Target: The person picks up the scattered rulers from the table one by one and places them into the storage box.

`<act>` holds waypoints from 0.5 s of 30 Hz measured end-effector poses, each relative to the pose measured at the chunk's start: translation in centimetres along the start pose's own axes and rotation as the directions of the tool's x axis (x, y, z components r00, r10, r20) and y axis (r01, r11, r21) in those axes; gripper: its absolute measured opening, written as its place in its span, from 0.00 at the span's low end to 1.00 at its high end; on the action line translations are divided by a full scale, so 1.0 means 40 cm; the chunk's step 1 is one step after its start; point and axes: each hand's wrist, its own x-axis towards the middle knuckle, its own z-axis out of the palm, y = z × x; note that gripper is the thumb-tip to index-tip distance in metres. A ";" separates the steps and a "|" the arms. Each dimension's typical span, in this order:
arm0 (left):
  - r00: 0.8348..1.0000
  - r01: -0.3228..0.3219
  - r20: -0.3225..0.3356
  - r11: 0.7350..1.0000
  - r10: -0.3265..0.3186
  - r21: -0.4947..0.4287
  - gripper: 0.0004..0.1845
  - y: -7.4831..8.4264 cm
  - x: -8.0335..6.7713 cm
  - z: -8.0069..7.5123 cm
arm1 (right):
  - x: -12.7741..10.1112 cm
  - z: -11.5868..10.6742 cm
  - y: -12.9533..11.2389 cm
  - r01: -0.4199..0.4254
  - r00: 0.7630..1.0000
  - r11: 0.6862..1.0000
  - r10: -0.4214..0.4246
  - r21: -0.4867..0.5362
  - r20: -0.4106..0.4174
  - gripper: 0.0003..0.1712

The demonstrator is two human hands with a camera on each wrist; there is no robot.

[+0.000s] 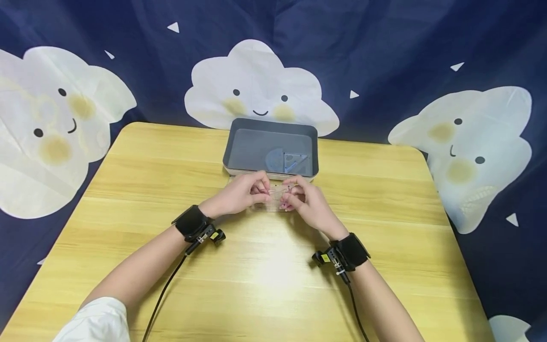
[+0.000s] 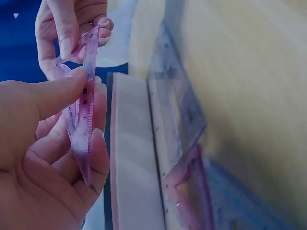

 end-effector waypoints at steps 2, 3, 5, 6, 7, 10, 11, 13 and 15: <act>1.000 0.000 -0.003 1.000 0.000 0.000 0.12 0.001 0.000 -0.013 | 0.009 -0.001 -0.006 0.014 1.000 1.000 -0.014 -0.003 -0.004 0.22; 1.000 0.003 -0.002 1.000 -0.003 -0.001 0.12 0.001 0.000 -0.018 | 0.013 -0.001 -0.009 0.016 1.000 1.000 -0.016 -0.006 -0.004 0.23; 1.000 0.015 0.003 1.000 -0.015 -0.006 0.12 0.000 -0.002 -0.027 | 0.020 -0.001 -0.014 0.016 1.000 1.000 -0.016 -0.012 0.002 0.23; 1.000 0.019 0.003 1.000 -0.019 -0.011 0.12 -0.001 -0.003 -0.029 | 0.023 0.000 -0.015 0.012 1.000 1.000 -0.012 -0.007 0.007 0.23; 1.000 0.023 0.002 1.000 -0.023 -0.015 0.12 -0.003 -0.004 -0.030 | 0.026 0.001 -0.016 0.009 1.000 1.000 -0.009 -0.001 0.011 0.23; 1.000 0.021 -0.008 0.999 -0.022 -0.028 0.12 -0.009 -0.006 -0.034 | 0.035 0.005 -0.017 0.002 1.000 1.000 -0.002 0.010 0.010 0.22; 1.000 0.019 -0.012 0.999 -0.019 -0.035 0.12 -0.011 -0.006 -0.036 | 0.038 0.006 -0.017 0.003 1.000 1.000 -0.003 0.017 0.008 0.22; 1.000 0.017 -0.017 0.999 -0.017 -0.044 0.12 -0.015 -0.005 -0.039 | 0.044 0.009 -0.016 0.009 1.000 1.000 -0.009 0.022 -0.003 0.22; 1.000 0.019 -0.021 0.999 -0.020 -0.049 0.11 -0.019 -0.004 -0.043 | 0.051 0.011 -0.015 0.019 1.000 1.000 -0.018 0.018 -0.021 0.22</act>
